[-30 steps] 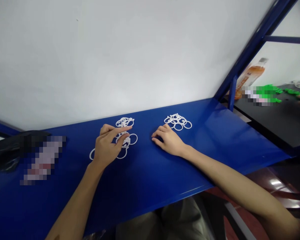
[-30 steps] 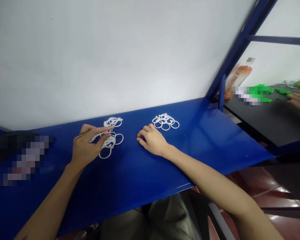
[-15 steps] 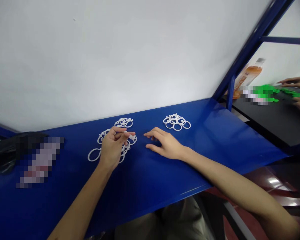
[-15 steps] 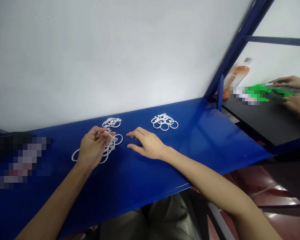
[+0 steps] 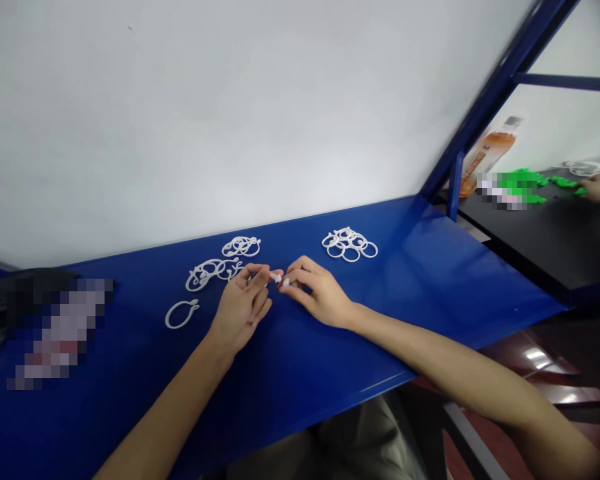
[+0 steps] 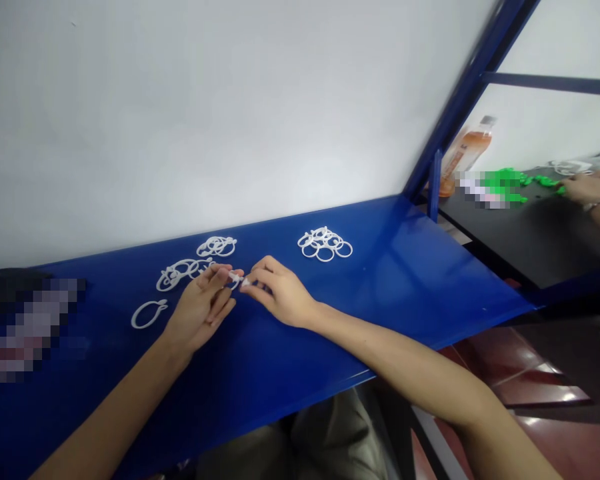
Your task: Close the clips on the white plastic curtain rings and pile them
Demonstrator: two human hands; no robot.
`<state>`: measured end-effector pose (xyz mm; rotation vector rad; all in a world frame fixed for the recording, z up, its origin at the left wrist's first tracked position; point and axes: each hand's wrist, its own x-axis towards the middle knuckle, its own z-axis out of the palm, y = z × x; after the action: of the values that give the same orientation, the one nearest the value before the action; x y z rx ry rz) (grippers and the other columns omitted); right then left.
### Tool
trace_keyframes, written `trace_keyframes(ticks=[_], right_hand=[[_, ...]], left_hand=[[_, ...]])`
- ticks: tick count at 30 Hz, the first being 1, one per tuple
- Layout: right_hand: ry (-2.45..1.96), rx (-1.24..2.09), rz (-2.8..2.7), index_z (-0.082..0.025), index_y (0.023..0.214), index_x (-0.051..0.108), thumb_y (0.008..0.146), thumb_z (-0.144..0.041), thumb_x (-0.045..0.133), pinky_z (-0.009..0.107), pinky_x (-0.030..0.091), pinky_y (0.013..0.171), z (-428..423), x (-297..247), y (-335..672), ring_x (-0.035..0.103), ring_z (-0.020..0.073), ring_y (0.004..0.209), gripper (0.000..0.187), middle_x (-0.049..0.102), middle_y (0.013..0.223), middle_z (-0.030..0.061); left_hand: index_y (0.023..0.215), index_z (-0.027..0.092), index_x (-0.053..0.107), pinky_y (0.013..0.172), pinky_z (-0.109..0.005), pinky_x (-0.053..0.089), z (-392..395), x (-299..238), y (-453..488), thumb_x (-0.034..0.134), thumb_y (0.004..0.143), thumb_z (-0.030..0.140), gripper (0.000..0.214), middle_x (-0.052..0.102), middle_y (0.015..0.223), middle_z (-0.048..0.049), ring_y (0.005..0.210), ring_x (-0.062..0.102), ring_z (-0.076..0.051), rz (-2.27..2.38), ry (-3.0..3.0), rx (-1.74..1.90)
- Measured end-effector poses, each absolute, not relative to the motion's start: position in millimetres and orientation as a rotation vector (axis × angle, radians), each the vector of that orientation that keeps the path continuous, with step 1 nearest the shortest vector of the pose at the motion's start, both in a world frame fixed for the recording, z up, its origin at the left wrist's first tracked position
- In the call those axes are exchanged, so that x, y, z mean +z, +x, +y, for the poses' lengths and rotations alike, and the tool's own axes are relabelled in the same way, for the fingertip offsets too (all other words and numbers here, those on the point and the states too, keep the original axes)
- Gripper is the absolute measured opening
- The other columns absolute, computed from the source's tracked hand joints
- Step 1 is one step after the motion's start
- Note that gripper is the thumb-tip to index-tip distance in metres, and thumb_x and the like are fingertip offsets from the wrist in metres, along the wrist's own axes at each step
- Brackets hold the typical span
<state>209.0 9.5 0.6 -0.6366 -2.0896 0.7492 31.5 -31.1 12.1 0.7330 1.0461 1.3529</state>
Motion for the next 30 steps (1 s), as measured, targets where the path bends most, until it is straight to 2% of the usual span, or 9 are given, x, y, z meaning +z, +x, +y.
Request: trace_keyframes(ticks=[3, 7, 10, 13, 17, 22, 27, 30], right_hand=[[-0.726, 0.686, -1.987, -0.019, 0.095, 0.066, 0.101, -0.031, 0.052, 0.029, 0.051, 0.080, 13.7, 7.1, 213.8, 0.063, 0.0156, 0.085, 0.019, 0.066, 0.094, 0.0054], [-0.786, 0.568, -2.060, -0.018, 0.100, 0.071, 0.102, -0.032, 0.050, 0.027, 0.050, 0.072, 17.4, 8.1, 221.5, 0.062, 0.0150, 0.076, 0.025, 0.067, 0.083, 0.0043], [-0.733, 0.477, -2.177, -0.017, 0.105, 0.072, 0.103, -0.032, 0.048, 0.026, 0.049, 0.070, 17.4, 5.4, 224.5, 0.061, 0.0151, 0.075, 0.028, 0.066, 0.084, 0.0055], [-0.643, 0.408, -2.324, -0.015, 0.108, 0.071, 0.105, -0.031, 0.044, 0.028, 0.049, 0.073, 16.4, 4.4, 225.5, 0.060, 0.0161, 0.078, 0.031, 0.066, 0.086, 0.0068], [-0.596, 0.288, -2.449, -0.014, 0.107, 0.070, 0.106, -0.030, 0.041, 0.028, 0.048, 0.071, 13.8, 5.0, 225.7, 0.057, 0.0165, 0.078, 0.033, 0.063, 0.084, 0.0067], [-0.488, 0.128, -2.534, -0.012, 0.107, 0.067, 0.107, -0.026, 0.033, 0.030, 0.047, 0.068, 8.4, 8.1, 229.0, 0.054, 0.0172, 0.075, 0.037, 0.064, 0.085, 0.0083], [-0.397, -0.089, -2.567, -0.012, 0.104, 0.067, 0.107, -0.017, 0.026, 0.031, 0.043, 0.063, 3.2, 16.5, 234.7, 0.051, 0.0176, 0.069, 0.041, 0.062, 0.079, 0.0075], [-0.346, -0.138, -2.584, -0.012, 0.101, 0.067, 0.106, -0.012, 0.026, 0.032, 0.043, 0.063, 3.6, 17.8, 235.7, 0.051, 0.0183, 0.069, 0.041, 0.063, 0.079, 0.0082]], left_hand=[[0.084, 0.018, 0.060, 0.029, -0.015, 0.022, -31.6, 17.9, 27.6, 0.081, 0.073, 0.042, 0.033, 0.069, 0.067, 0.0024, 0.028, 0.026, 0.001, 1.122, 0.769, 1.339], [0.095, 0.021, 0.066, 0.031, -0.016, 0.027, -35.2, 19.3, 29.1, 0.074, 0.080, 0.046, 0.031, 0.064, 0.068, 0.0033, 0.034, 0.037, -0.002, 1.306, 1.095, 1.378], [0.095, 0.023, 0.069, 0.033, -0.016, 0.031, -38.9, 15.5, 33.8, 0.078, 0.076, 0.042, 0.029, 0.063, 0.071, 0.0027, 0.040, 0.046, -0.004, 1.390, 1.300, 1.267], [0.090, 0.023, 0.067, 0.033, -0.017, 0.034, -39.4, 9.3, 35.6, 0.079, 0.075, 0.039, 0.025, 0.061, 0.067, 0.0044, 0.040, 0.046, -0.005, 1.430, 1.313, 1.240], [0.106, 0.027, 0.064, 0.034, -0.019, 0.042, -36.4, 4.7, 33.3, 0.081, 0.071, 0.035, 0.040, 0.066, 0.085, 0.0036, 0.044, 0.051, -0.007, 1.391, 1.265, 1.304], [0.089, 0.022, 0.068, 0.039, -0.020, 0.046, -39.4, 9.6, 36.4, 0.076, 0.073, 0.030, 0.020, 0.066, 0.075, 0.0019, 0.043, 0.052, -0.007, 1.385, 1.312, 1.250], [0.081, 0.022, 0.068, 0.039, -0.020, 0.044, -44.9, 12.1, 40.4, 0.070, 0.073, 0.022, 0.008, 0.063, 0.060, 0.0035, 0.044, 0.053, -0.009, 1.393, 1.341, 1.222], [0.079, 0.022, 0.068, 0.042, -0.020, 0.043, -44.7, 11.1, 39.5, 0.064, 0.075, 0.019, 0.006, 0.063, 0.059, 0.0036, 0.047, 0.055, -0.010, 1.394, 1.423, 1.199]])
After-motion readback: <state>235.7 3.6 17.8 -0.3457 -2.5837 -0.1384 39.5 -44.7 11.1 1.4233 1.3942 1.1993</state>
